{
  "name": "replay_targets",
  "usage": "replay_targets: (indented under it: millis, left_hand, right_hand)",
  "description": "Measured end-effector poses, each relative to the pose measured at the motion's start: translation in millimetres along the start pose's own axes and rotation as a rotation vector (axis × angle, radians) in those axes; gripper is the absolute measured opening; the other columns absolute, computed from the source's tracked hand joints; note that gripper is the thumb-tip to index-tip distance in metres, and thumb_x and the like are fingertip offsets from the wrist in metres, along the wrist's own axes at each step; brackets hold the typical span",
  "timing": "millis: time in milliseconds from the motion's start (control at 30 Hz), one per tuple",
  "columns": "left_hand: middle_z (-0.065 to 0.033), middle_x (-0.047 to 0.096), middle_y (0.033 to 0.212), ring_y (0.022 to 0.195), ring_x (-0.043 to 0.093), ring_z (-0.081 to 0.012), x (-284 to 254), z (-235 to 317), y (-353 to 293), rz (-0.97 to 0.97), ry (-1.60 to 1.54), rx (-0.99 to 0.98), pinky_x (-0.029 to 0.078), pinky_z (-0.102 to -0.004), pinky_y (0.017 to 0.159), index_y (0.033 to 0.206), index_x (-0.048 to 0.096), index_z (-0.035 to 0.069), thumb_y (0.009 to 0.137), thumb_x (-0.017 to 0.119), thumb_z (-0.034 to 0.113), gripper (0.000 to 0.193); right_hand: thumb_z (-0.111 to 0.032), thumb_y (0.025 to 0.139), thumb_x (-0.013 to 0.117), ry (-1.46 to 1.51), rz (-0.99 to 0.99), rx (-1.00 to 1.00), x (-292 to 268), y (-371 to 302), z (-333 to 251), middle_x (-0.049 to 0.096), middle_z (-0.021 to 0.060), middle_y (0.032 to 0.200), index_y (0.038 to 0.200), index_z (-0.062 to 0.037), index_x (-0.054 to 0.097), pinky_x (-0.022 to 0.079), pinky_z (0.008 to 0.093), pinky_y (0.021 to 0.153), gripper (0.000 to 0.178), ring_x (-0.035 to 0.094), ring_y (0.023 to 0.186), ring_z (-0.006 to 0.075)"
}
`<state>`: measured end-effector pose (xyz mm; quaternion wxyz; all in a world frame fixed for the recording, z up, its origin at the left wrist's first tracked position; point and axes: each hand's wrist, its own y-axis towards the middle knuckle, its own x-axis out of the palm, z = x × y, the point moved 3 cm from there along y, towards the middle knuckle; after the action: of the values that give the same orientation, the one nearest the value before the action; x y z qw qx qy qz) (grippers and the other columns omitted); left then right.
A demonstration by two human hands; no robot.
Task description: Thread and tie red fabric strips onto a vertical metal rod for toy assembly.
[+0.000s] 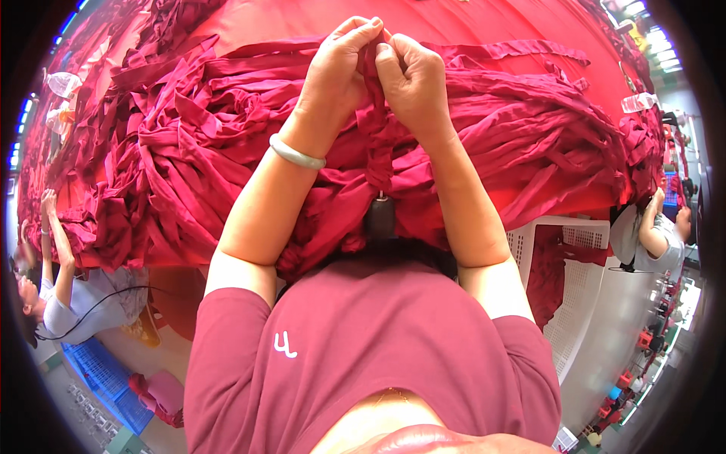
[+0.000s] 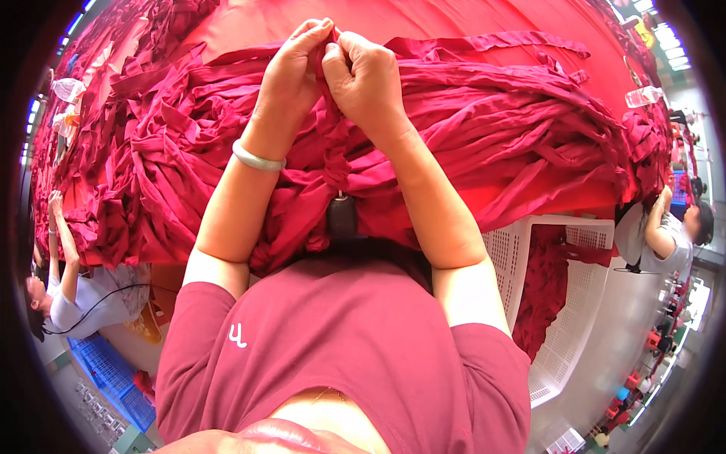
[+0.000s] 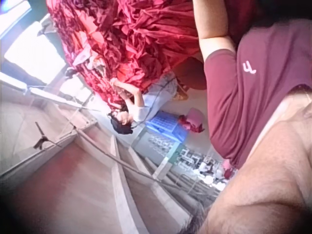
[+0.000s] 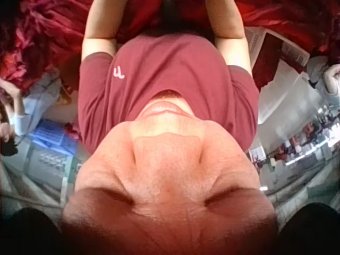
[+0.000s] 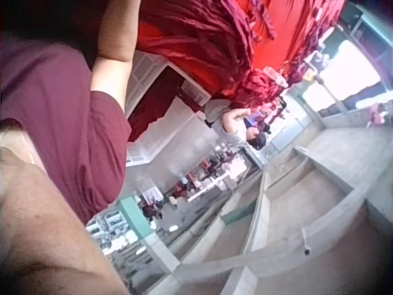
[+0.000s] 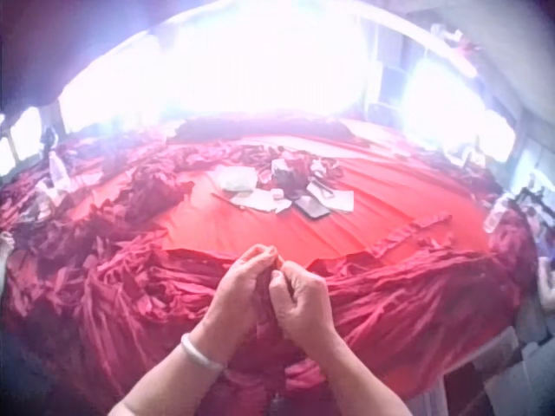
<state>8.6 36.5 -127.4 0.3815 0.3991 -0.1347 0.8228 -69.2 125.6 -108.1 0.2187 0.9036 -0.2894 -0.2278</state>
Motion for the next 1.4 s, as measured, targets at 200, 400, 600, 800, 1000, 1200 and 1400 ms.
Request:
replay_targets:
  millis: [200, 400, 600, 800, 1000, 1200, 1400]
  left_hand:
    - [-0.0027, 0.066, 0.092, 0.082, 0.061, -0.0096, -4.8, -6.4, -17.8, -0.002, 0.015, 0.017, 0.050, -0.0218, 0.073, 0.098, 0.062, 0.004, 0.099, 0.055, 0.015, 0.013]
    - [-0.0039, 0.068, 0.095, 0.087, 0.062, -0.0102, -6.1, 0.1, -10.9, 0.011, 0.029, -0.013, 0.049, -0.0244, 0.081, 0.103, 0.066, 0.002, 0.099, 0.055, 0.016, 0.017]
    - [-0.0047, 0.068, 0.095, 0.087, 0.063, -0.0109, -11.9, -5.7, -6.3, 0.003, 0.045, 0.032, 0.052, -0.0251, 0.080, 0.098, 0.066, 0.003, 0.096, 0.061, 0.013, 0.011]
    - [-0.0049, 0.068, 0.097, 0.088, 0.065, -0.0130, -14.3, -8.5, -5.8, 0.034, 0.046, 0.052, 0.055, -0.0267, 0.079, 0.102, 0.065, 0.003, 0.097, 0.059, 0.013, 0.012]
    - [-0.0054, 0.068, 0.094, 0.083, 0.065, -0.0124, -16.9, -14.7, -2.2, 0.053, -0.099, 0.039, 0.054, -0.0250, 0.077, 0.100, 0.065, 0.002, 0.095, 0.063, 0.009, 0.009]
    - [-0.0049, 0.068, 0.092, 0.083, 0.065, -0.0127, -16.1, -14.0, -4.8, 0.116, -0.119, 0.067, 0.054, -0.0258, 0.075, 0.098, 0.064, 0.003, 0.096, 0.062, 0.009, 0.007]
    - [-0.0045, 0.068, 0.094, 0.087, 0.065, -0.0126, -9.7, -4.8, -0.6, 0.054, -0.202, -0.058, 0.052, -0.0251, 0.078, 0.100, 0.065, 0.004, 0.098, 0.060, 0.016, 0.013]
  right_hand:
    - [-0.010, 0.091, 0.058, 0.018, 0.012, 0.009, 1.6, -13.0, 2.7, 0.043, 0.0178, 0.057, 0.072, 0.0006, 0.049, 0.038, 0.0370, 0.049, 0.023, 0.043, 0.047, 0.0259]
    - [-0.012, 0.097, 0.057, 0.194, -0.057, 0.135, -3.0, -11.6, 0.9, 0.043, -0.0031, 0.057, 0.070, -0.0032, 0.050, 0.029, 0.0251, 0.045, 0.029, 0.036, 0.054, 0.0017]
    - [-0.012, 0.096, 0.058, 0.275, -0.096, 0.146, -0.7, -6.1, 6.0, 0.042, 0.0000, 0.056, 0.072, -0.0004, 0.051, 0.031, 0.0272, 0.047, 0.027, 0.035, 0.054, 0.0044]
    - [-0.011, 0.094, 0.059, 0.104, -0.019, 0.065, -3.0, -5.2, 4.7, 0.041, 0.0071, 0.055, 0.072, 0.0011, 0.051, 0.034, 0.0309, 0.047, 0.026, 0.036, 0.052, 0.0076]
    - [-0.011, 0.093, 0.061, 0.167, -0.035, 0.065, -3.0, 6.6, 3.8, 0.042, 0.0039, 0.053, 0.070, 0.0006, 0.051, 0.033, 0.0293, 0.046, 0.027, 0.037, 0.052, 0.0059]
    - [-0.010, 0.093, 0.059, 0.099, -0.020, 0.051, -3.2, -2.6, -1.9, 0.042, 0.0000, 0.053, 0.069, -0.0001, 0.051, 0.032, 0.0278, 0.045, 0.027, 0.037, 0.051, 0.0042]
    - [-0.010, 0.097, 0.056, 0.216, -0.058, 0.081, -3.2, 10.9, 14.2, 0.042, -0.0091, 0.062, 0.070, -0.0045, 0.051, 0.032, 0.0202, 0.048, 0.029, 0.036, 0.057, -0.0009]
